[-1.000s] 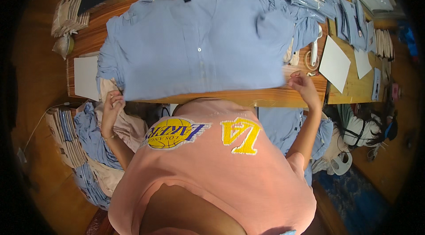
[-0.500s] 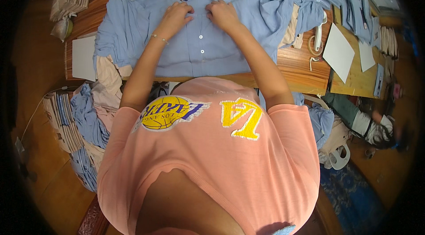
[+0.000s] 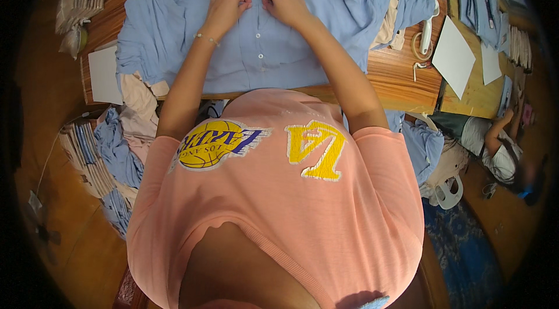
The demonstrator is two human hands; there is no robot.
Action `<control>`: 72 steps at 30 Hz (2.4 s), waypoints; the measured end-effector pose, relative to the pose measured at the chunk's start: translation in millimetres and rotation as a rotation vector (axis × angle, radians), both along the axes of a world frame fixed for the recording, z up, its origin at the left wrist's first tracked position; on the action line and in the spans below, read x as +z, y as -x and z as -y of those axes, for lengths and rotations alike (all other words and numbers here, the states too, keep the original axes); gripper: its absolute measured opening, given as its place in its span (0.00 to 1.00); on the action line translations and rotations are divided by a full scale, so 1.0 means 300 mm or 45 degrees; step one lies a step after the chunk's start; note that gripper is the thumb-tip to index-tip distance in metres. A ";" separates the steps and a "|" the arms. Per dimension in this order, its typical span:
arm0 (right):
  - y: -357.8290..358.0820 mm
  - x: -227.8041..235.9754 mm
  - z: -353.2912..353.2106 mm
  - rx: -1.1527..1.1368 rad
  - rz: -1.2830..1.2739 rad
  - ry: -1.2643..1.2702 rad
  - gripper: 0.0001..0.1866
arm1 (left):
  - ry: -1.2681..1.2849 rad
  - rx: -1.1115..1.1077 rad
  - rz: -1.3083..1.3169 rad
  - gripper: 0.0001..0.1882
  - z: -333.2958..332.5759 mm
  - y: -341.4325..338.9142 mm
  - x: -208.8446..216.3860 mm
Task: The person picks up several light blue button-down shirts from a stack on a wooden table, buttons the top buttons, and then places each shirt onto a chair.
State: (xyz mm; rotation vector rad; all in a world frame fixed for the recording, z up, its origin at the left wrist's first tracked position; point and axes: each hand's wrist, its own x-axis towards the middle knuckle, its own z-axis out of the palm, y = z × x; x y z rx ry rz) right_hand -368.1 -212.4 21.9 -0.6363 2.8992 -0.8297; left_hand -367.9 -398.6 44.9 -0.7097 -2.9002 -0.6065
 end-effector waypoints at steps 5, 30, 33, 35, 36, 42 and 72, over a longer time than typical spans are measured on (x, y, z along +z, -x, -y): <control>0.007 0.011 0.006 -0.024 0.011 0.008 0.03 | 0.058 0.023 0.073 0.07 -0.010 0.015 0.001; 0.023 -0.013 0.018 -0.045 0.030 -0.010 0.04 | 0.011 0.077 0.028 0.05 -0.013 0.001 -0.044; 0.024 -0.018 0.022 -0.050 0.037 -0.024 0.04 | -0.021 0.078 -0.017 0.05 -0.009 -0.013 -0.061; 0.029 -0.022 0.021 -0.047 0.047 -0.030 0.03 | -0.069 0.078 -0.053 0.05 -0.008 -0.022 -0.066; 0.030 -0.023 0.020 -0.040 0.003 -0.020 0.03 | -0.073 0.082 -0.050 0.04 -0.009 -0.024 -0.066; 0.044 -0.018 0.019 -0.022 -0.022 -0.019 0.04 | -0.064 0.105 -0.009 0.04 -0.012 -0.021 -0.065; -0.223 0.026 0.033 0.108 -0.298 0.035 0.19 | 0.067 -0.269 -0.247 0.08 0.015 -0.016 -0.088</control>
